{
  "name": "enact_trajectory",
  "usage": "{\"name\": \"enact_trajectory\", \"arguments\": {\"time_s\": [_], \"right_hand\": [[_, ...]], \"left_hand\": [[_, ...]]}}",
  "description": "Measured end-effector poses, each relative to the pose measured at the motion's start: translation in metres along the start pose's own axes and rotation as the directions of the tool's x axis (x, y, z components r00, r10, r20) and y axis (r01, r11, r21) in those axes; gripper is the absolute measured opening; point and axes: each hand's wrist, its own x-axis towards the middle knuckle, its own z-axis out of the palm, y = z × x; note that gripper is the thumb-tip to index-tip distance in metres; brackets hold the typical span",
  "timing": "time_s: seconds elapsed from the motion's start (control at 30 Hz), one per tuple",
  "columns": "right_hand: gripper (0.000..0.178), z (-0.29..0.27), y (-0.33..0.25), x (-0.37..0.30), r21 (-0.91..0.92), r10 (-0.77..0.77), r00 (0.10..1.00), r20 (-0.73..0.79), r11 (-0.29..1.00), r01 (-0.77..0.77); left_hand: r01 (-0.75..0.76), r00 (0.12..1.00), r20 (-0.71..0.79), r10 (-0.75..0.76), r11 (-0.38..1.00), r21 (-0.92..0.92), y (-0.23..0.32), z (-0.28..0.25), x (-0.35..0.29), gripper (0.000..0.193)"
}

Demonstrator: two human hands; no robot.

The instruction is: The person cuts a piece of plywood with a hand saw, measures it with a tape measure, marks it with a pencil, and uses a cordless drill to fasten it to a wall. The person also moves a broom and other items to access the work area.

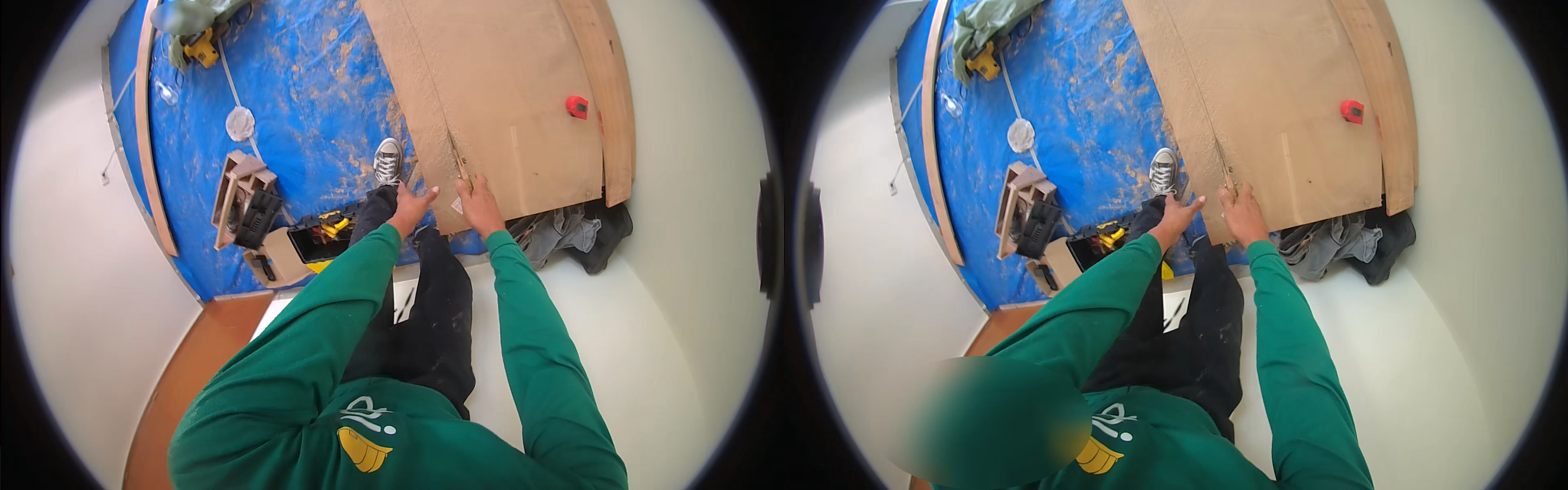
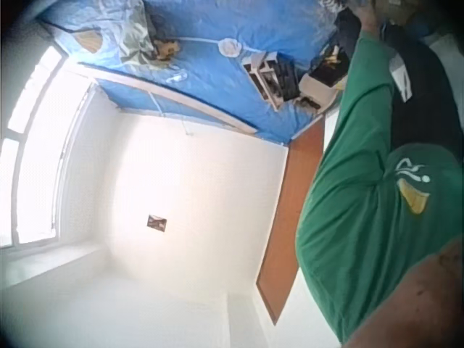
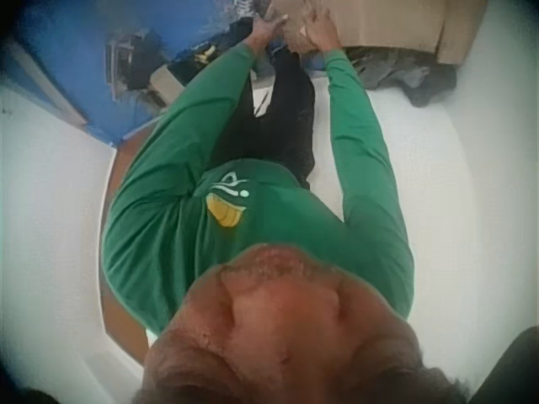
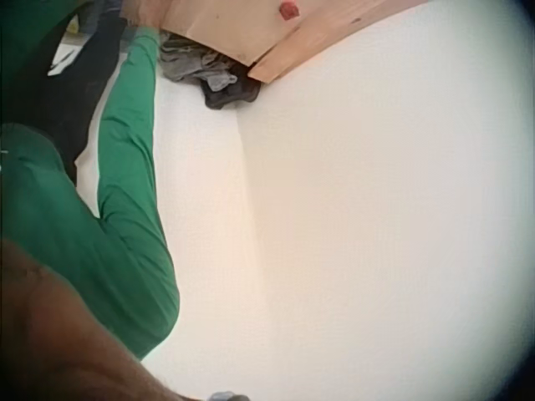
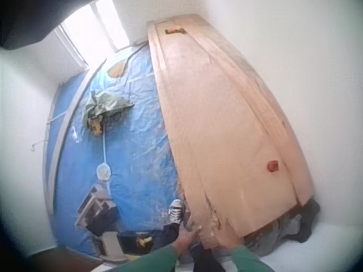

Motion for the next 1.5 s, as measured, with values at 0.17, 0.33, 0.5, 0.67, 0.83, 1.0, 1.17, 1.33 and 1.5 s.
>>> {"name": "enact_trajectory", "arguments": {"time_s": [0.17,0.33,0.5,0.67,0.83,1.0,1.17,1.33,1.5], "right_hand": [[0.053,0.047,0.010,0.041,-0.138,-0.061,0.996,-0.059,0.989,0.052],[0.036,0.032,0.012,-0.005,-0.169,-0.086,0.995,-0.059,0.983,0.075],[0.030,-0.050,0.005,-0.196,-0.229,0.136,0.991,-0.002,0.964,-0.133],[0.031,-0.038,0.019,-0.190,-0.227,0.059,0.998,-0.008,0.972,-0.059],[0.028,0.045,0.040,0.017,-0.168,-0.194,0.965,-0.176,0.972,0.165],[0.030,0.052,0.053,0.020,-0.213,-0.133,0.987,-0.094,0.971,0.111],[0.026,-0.012,0.028,-0.185,-0.208,0.106,0.994,0.020,0.973,-0.099],[0.024,-0.011,0.029,-0.178,-0.192,0.202,0.979,-0.008,0.961,-0.200],[0.025,0.062,0.050,0.019,-0.178,-0.128,0.981,-0.143,0.979,0.101]], "left_hand": [[-0.202,0.955,0.159,0.249,0.944,-0.262,-0.031,0.053,0.063,0.107],[-0.075,0.997,0.022,0.075,0.997,-0.005,-0.024,0.061,0.088,0.079],[-0.113,0.994,0.006,0.113,0.993,0.018,-0.030,0.061,0.076,0.078],[-0.170,0.985,-0.015,0.169,0.985,-0.034,-0.031,0.067,0.076,0.078],[-0.104,0.995,0.010,0.104,0.989,0.101,-0.015,0.071,0.074,0.079],[-0.060,0.998,-0.014,0.063,0.985,0.164,-0.027,0.066,0.073,0.084],[-0.065,0.998,-0.020,0.068,0.989,0.136,-0.057,0.061,0.085,0.086],[-0.090,0.996,-0.006,0.091,0.989,0.120,-0.047,0.064,0.088,0.081],[-0.097,0.995,0.010,0.096,0.990,0.104,-0.020,0.057,0.081,0.079]]}}
